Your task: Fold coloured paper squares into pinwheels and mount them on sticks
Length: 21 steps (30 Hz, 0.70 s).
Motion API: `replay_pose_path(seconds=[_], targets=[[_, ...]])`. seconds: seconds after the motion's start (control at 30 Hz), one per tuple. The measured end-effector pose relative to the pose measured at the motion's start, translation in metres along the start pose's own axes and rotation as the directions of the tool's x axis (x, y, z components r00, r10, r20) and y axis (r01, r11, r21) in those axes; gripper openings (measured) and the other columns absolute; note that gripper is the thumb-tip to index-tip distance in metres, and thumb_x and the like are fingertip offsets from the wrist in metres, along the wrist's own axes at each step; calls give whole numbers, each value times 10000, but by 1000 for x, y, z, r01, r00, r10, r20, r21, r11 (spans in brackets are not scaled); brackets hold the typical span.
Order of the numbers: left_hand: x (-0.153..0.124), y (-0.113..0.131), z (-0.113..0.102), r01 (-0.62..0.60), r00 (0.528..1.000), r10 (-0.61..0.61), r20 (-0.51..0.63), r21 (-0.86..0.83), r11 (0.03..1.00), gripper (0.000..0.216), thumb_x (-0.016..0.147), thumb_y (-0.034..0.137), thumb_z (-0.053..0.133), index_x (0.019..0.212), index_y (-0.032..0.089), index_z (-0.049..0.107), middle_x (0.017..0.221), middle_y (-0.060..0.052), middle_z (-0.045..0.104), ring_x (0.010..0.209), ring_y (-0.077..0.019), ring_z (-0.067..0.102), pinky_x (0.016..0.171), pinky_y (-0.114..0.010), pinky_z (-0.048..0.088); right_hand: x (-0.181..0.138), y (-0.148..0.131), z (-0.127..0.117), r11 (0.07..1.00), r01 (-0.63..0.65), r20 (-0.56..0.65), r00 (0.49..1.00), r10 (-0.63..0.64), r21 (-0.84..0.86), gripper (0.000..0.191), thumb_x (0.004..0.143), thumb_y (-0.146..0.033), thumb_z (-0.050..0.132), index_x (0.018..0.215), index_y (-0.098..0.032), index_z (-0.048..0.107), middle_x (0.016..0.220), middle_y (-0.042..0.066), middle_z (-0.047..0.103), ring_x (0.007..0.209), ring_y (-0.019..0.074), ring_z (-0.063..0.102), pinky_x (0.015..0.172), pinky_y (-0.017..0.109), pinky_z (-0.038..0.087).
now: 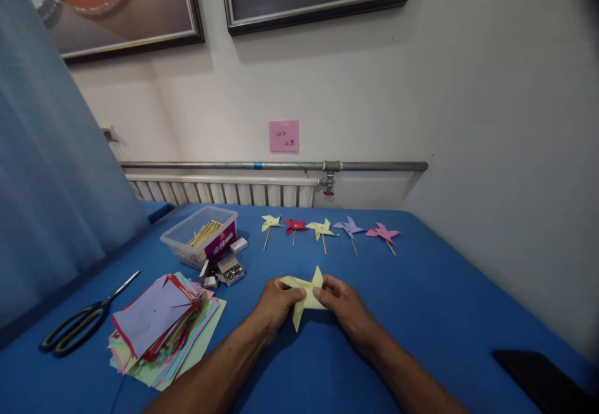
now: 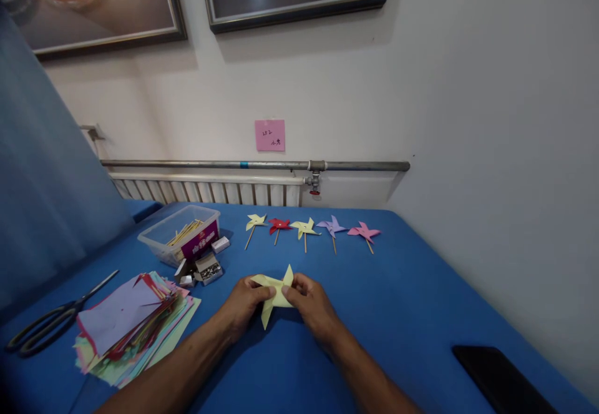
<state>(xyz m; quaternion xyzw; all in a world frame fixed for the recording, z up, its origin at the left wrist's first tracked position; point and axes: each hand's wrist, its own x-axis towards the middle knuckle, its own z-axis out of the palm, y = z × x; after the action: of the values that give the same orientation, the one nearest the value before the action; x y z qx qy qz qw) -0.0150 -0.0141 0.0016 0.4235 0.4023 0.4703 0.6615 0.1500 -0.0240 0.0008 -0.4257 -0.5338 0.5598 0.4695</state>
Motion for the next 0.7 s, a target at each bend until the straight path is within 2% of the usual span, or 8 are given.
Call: replay_pose_path(seconds=[0.13,0.2,0.47,0.57,0.7], targets=[[-1,0,0,-10,1000,10,20,-6,1000,257,556,263,811,727,98,716,669,-67,711,591,-148,580,606,-256,416,-2,-9,-4,999,-1,152,988,-4,32,351,781,-477,742,965,-179,733,832,25,731,788,210,647,733,306,496],[-1,0,0,-12,1000,12,21,5,1000,248,555,262,816,712,101,710,647,-56,698,572,-139,565,592,-252,406,-2,-9,-4,1000,-1,188,982,-4,27,379,783,-496,729,983,-174,743,833,26,735,804,220,650,776,329,500],[1,1,1,-10,1000,10,6,18,1000,265,482,236,846,654,108,690,603,-31,673,529,-121,546,559,-244,406,2,3,-2,997,-66,98,993,61,44,410,755,-513,749,929,-142,765,754,23,717,673,171,591,646,269,441],[2,0,2,1,1000,0,-20,21,1000,268,463,232,841,635,110,677,588,-25,665,517,-117,541,547,-242,404,3,6,-1,998,-56,83,995,52,40,424,750,-516,755,944,-140,770,745,23,717,678,178,596,664,283,453],[0,2,5,0,999,1,-40,34,999,270,468,231,845,647,111,683,600,-26,675,531,-120,554,558,-242,412,2,4,1,997,-55,100,994,49,62,427,705,-482,800,970,-148,768,831,45,749,759,208,636,735,309,480]])
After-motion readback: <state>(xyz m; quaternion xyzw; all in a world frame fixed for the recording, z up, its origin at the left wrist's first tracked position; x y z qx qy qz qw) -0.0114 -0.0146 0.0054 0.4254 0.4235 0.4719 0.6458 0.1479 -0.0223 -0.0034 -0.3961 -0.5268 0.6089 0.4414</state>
